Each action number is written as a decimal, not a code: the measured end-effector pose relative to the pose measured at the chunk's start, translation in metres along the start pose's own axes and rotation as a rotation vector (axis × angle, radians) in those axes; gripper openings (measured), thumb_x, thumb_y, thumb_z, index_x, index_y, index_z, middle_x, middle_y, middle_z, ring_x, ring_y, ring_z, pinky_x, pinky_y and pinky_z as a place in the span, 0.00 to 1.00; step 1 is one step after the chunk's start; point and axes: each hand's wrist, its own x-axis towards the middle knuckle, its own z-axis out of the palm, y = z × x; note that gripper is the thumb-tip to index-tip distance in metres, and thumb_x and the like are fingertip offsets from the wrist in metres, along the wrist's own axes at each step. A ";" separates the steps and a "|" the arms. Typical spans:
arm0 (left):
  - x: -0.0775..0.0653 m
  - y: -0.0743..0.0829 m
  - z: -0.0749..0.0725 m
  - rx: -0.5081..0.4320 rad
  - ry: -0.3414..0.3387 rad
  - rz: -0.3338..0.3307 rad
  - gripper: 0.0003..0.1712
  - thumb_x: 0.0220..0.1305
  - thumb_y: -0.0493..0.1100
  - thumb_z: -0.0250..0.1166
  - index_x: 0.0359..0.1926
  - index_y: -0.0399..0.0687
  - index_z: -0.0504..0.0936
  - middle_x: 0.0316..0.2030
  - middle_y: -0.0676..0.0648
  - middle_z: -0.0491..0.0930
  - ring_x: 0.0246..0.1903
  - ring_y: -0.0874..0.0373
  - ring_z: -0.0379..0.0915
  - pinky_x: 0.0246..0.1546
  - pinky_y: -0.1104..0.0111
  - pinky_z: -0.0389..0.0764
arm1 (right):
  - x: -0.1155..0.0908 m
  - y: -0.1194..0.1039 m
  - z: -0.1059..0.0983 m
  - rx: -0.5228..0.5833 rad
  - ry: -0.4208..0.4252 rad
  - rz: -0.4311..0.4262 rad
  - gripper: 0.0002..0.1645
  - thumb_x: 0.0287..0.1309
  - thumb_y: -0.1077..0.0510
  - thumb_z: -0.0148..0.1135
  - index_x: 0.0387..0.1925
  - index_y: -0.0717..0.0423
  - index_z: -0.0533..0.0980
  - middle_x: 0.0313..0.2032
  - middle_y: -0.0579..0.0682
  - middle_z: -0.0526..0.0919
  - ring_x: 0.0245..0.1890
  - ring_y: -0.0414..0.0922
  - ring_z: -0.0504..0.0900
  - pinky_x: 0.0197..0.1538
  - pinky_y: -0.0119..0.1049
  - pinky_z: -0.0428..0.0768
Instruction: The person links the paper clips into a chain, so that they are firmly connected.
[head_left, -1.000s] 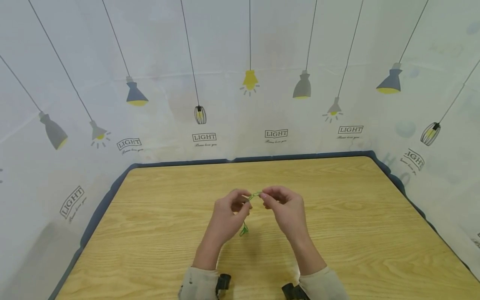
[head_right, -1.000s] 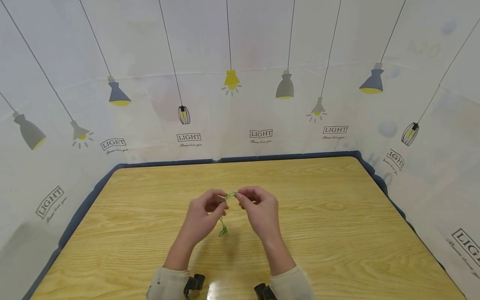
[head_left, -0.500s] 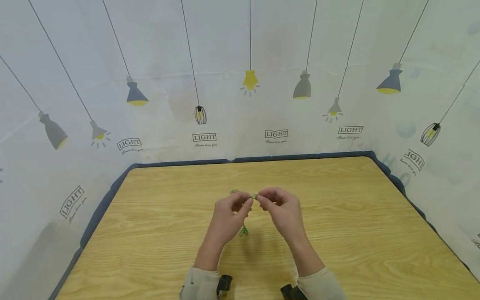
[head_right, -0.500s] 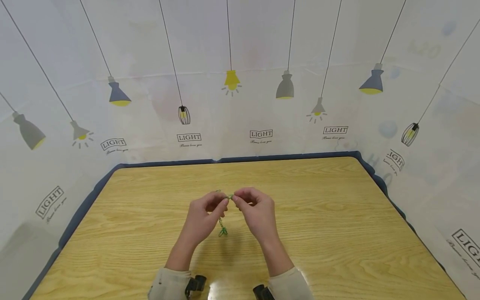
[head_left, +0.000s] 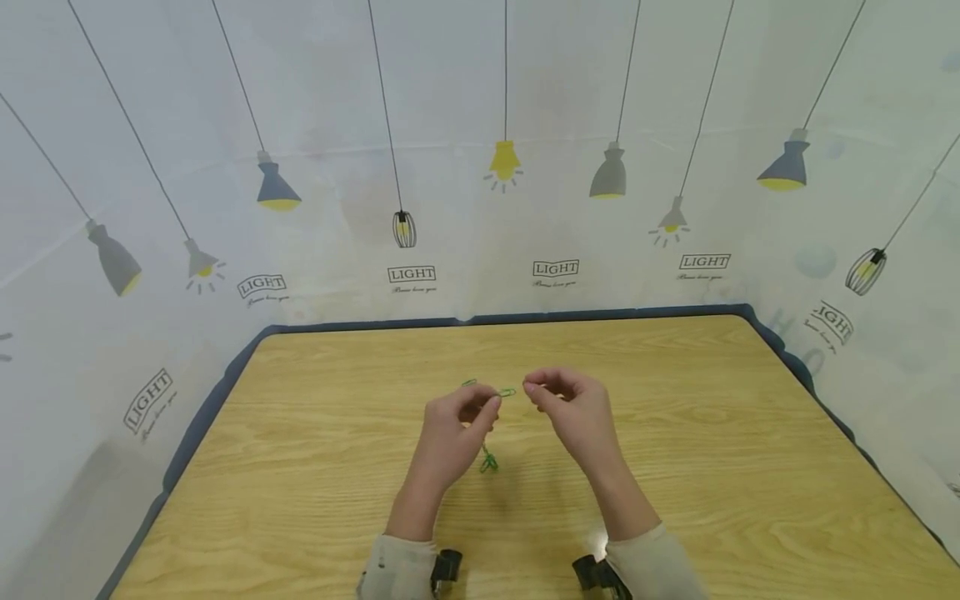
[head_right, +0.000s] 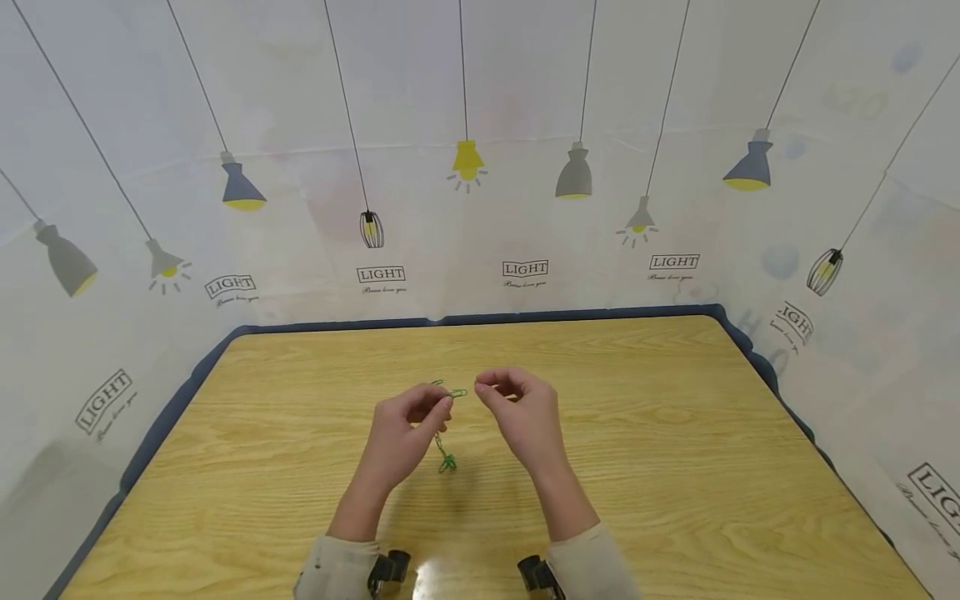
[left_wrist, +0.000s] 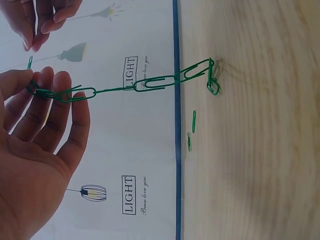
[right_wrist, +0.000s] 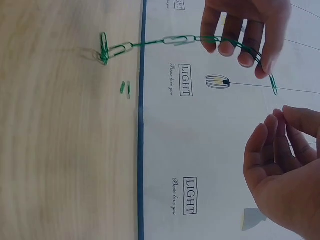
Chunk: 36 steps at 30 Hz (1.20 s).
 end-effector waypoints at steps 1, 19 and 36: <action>0.000 0.000 0.000 -0.001 -0.001 -0.002 0.07 0.79 0.43 0.64 0.46 0.51 0.88 0.33 0.51 0.87 0.31 0.60 0.85 0.37 0.73 0.86 | 0.001 -0.002 -0.001 -0.009 -0.002 -0.002 0.08 0.70 0.55 0.70 0.45 0.54 0.88 0.39 0.54 0.87 0.39 0.46 0.82 0.38 0.33 0.79; -0.004 -0.012 -0.002 -0.029 0.006 -0.045 0.07 0.78 0.44 0.65 0.47 0.51 0.89 0.34 0.49 0.89 0.34 0.47 0.88 0.37 0.73 0.85 | 0.037 -0.008 -0.006 -0.138 -0.034 -0.033 0.10 0.71 0.52 0.69 0.47 0.53 0.88 0.44 0.53 0.89 0.42 0.47 0.82 0.41 0.37 0.81; -0.003 -0.014 -0.001 -0.012 0.016 -0.051 0.07 0.78 0.44 0.65 0.47 0.51 0.89 0.35 0.46 0.90 0.33 0.63 0.85 0.37 0.72 0.85 | 0.087 0.023 0.010 -0.194 -0.213 0.034 0.10 0.72 0.55 0.68 0.48 0.57 0.86 0.43 0.53 0.89 0.41 0.49 0.85 0.48 0.44 0.87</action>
